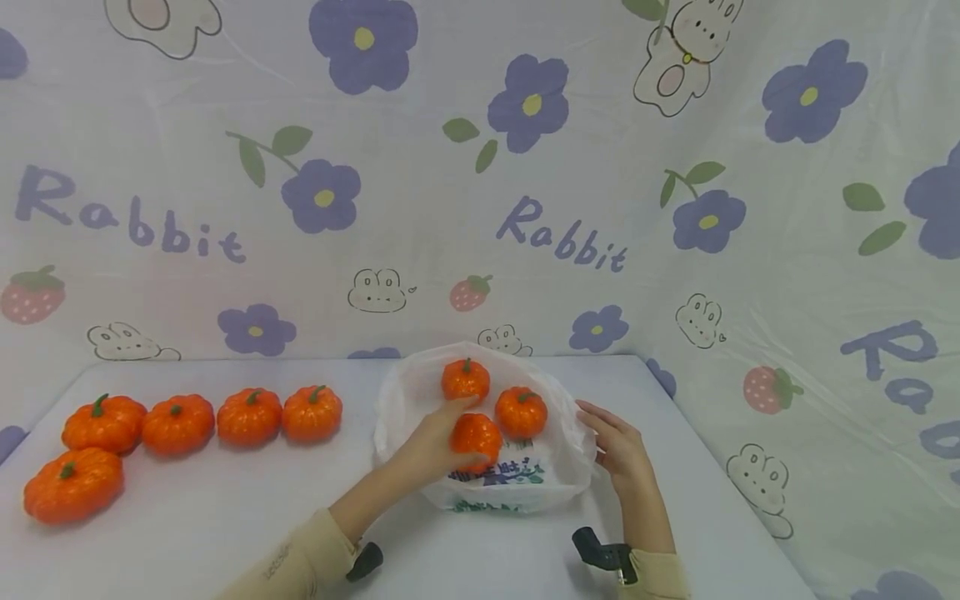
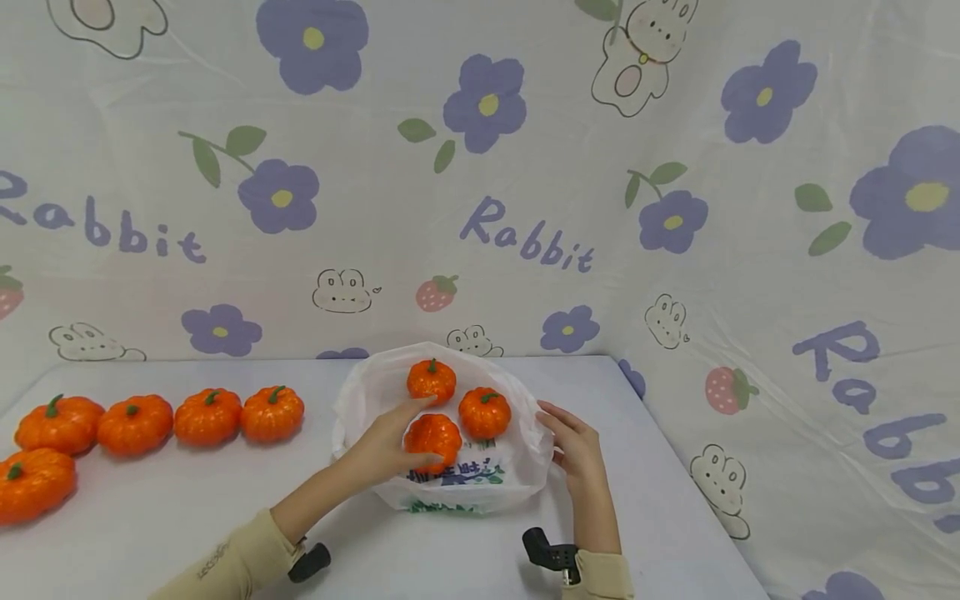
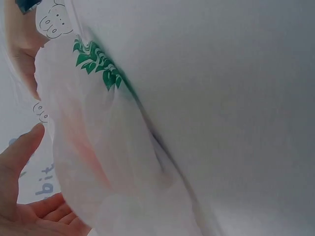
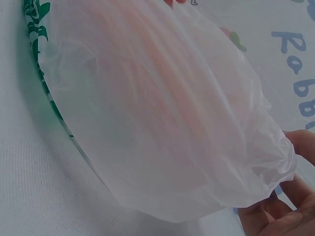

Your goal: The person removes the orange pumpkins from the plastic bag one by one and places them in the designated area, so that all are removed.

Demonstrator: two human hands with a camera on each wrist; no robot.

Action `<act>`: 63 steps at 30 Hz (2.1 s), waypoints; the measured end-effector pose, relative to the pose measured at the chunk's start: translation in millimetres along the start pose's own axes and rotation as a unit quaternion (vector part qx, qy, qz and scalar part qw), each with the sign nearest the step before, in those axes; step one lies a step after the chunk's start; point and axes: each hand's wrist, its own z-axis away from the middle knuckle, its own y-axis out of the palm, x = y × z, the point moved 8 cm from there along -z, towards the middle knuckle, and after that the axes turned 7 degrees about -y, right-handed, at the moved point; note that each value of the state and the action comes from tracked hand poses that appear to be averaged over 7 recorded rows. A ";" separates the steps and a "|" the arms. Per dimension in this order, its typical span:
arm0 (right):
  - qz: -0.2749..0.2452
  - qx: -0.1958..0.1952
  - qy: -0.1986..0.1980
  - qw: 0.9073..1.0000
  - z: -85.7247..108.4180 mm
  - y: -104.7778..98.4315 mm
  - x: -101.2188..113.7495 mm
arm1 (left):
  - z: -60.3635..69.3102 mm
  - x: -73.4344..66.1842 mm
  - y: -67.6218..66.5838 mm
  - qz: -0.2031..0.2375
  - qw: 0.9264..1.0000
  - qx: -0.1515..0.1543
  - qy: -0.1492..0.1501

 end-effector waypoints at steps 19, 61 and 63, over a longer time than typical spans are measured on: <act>-0.002 0.000 0.003 1.000 -0.7 1.3 1.5 | -16.2 -5.8 27.3 -0.029 0.999 0.015 0.011; -0.003 0.006 0.005 1.000 -2.0 1.4 -0.5 | 0.6 37.3 -24.2 -0.018 0.998 -0.015 -0.065; -0.001 0.005 0.005 1.000 -2.1 1.5 -0.5 | 0.6 36.9 -24.1 -0.018 0.997 -0.017 -0.069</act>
